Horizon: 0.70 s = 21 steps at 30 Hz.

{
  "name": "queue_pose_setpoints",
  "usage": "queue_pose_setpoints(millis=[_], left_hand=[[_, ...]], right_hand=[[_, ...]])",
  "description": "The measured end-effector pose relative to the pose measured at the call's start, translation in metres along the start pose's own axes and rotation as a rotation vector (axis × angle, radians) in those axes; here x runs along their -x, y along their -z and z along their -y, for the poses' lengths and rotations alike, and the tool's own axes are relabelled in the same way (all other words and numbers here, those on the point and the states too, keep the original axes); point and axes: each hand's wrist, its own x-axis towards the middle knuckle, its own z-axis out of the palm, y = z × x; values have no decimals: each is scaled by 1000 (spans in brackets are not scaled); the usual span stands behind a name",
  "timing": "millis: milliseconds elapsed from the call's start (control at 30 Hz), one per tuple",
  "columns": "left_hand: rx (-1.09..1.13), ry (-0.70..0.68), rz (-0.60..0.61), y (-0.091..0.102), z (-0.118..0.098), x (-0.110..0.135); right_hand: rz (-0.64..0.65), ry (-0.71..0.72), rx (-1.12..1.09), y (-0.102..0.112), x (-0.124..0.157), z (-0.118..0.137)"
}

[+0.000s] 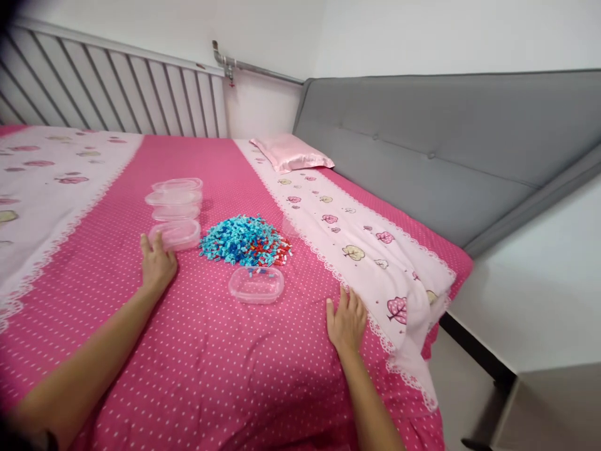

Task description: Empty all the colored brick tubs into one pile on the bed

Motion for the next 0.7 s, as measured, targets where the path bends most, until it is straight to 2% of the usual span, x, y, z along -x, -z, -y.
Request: queue_pose_setpoints(millis=[100,300,700], left_hand=[[43,7,-33,-2,-1,-3],[81,-11,-113,9,-4,10],[72,-9,-105,12,-2,26]], right_hand=[[-18,1,30,-2,0,0],[-36,11,42,-2,1,1],[-27,-22,-24,-2,-1,0]])
